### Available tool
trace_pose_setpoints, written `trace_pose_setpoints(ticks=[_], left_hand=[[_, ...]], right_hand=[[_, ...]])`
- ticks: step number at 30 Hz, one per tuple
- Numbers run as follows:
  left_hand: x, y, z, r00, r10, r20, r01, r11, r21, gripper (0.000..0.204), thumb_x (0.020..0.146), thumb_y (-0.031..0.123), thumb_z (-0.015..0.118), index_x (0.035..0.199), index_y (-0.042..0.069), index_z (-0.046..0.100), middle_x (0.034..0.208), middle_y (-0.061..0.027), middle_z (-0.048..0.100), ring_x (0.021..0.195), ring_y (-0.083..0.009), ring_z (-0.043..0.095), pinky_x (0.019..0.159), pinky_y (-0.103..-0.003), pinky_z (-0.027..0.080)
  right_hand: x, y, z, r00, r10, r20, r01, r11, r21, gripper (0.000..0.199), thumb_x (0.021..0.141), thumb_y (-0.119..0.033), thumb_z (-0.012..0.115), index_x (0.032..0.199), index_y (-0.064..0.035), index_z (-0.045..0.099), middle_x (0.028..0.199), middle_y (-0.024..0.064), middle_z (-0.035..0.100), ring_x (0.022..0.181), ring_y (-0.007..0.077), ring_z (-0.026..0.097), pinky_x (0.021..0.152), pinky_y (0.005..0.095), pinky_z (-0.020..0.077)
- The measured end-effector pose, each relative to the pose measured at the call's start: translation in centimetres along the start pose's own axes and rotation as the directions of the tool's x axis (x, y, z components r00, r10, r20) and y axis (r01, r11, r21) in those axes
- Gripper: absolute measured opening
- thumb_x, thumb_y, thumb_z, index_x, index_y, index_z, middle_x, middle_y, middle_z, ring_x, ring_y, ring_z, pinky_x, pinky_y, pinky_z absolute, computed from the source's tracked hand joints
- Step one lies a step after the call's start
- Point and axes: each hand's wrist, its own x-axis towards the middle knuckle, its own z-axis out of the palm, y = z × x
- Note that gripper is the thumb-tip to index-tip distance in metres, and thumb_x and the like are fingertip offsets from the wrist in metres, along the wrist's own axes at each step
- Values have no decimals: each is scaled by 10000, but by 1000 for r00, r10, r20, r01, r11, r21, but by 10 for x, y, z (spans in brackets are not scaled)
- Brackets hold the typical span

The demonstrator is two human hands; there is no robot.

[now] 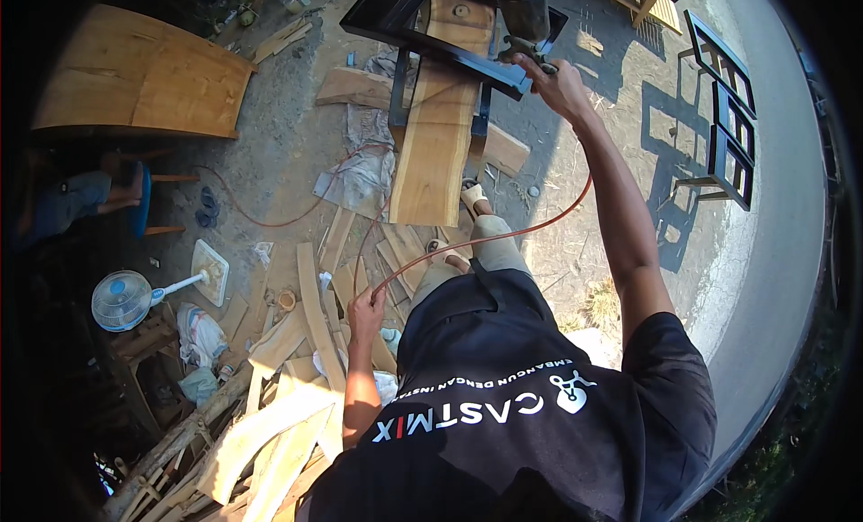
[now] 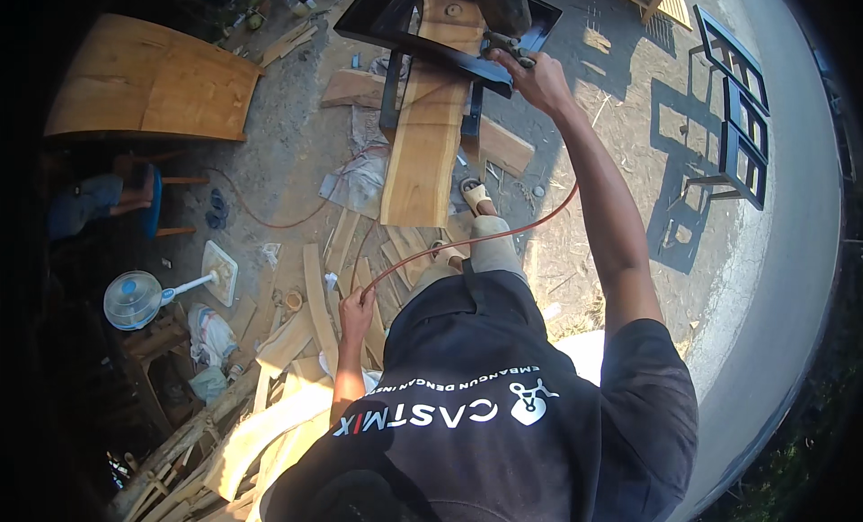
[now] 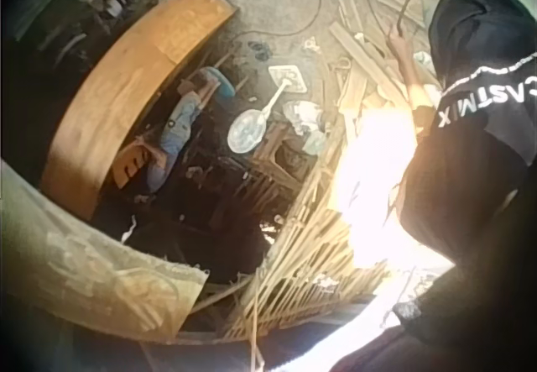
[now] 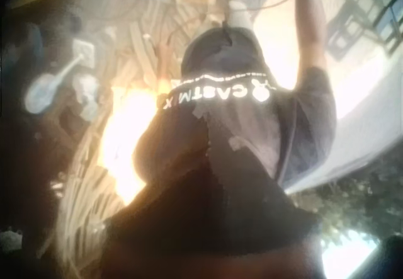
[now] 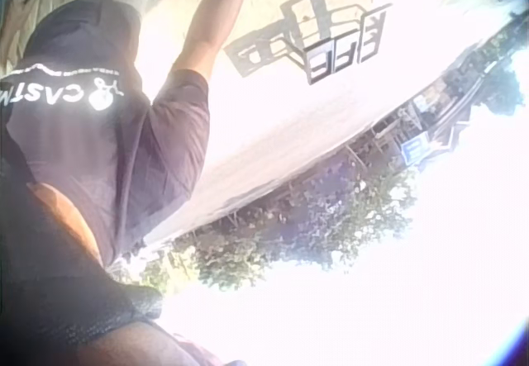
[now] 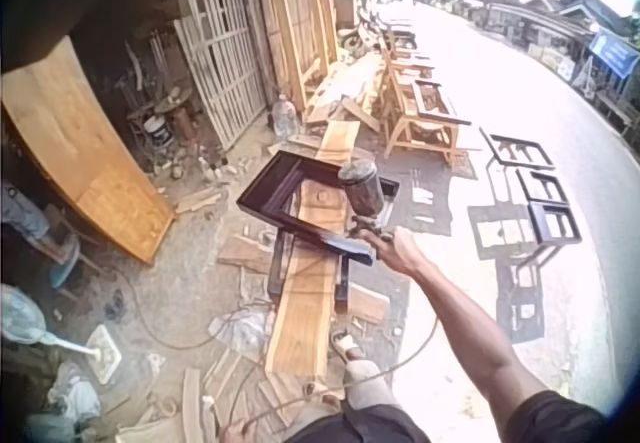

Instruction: The person uses a spray gun to apply a finish to wooden window frames, moving the gun across all sides of the frames and then carrying the finished frames to a row of chairs.

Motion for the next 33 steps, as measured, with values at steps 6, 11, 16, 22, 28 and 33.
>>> trace_pose_setpoints(ticks=[6,11,16,22,28,33], left_hand=[[2,18,-17,965,-73,-252,79,997,11,311,934,184,671,727,-15,550,585,-180,529,517,-347,559,521,-435,432],[9,34,-21,894,-101,-436,105,994,-16,264,912,116,642,705,-10,535,549,-151,475,459,-270,472,475,-404,372],[22,59,-22,797,-149,-585,182,983,-3,238,894,105,621,698,-5,543,549,-137,503,459,-245,498,475,-395,392],[47,85,-33,776,-79,-626,173,981,90,265,895,126,624,688,-10,530,546,-140,509,447,-242,500,467,-386,395],[64,95,-36,795,-45,-606,163,976,142,295,906,145,629,685,-6,503,534,-132,462,440,-251,461,452,-390,355],[73,93,-37,806,-30,-591,152,975,159,307,905,157,631,686,-5,490,537,-134,433,444,-261,437,458,-397,343]], right_hand=[[93,-38,44,985,-134,109,126,989,78,802,878,-741,618,813,52,716,656,203,664,686,395,688,701,479,534],[165,-47,76,981,-193,32,192,981,25,815,888,-724,618,847,84,714,762,305,688,840,486,702,765,529,534],[186,-47,77,961,-185,205,176,982,65,843,882,-739,609,940,93,724,822,327,695,905,497,692,800,534,530],[217,-35,61,987,-113,118,114,993,-6,717,896,-719,604,1034,-34,765,872,312,710,937,490,685,827,523,536],[245,-25,45,994,-94,-52,94,996,-3,724,912,-715,572,967,-16,752,873,296,715,919,484,688,816,525,538],[259,-24,50,975,-143,-169,136,989,-55,715,910,-708,586,1001,-18,748,871,284,716,896,483,688,784,511,523]])
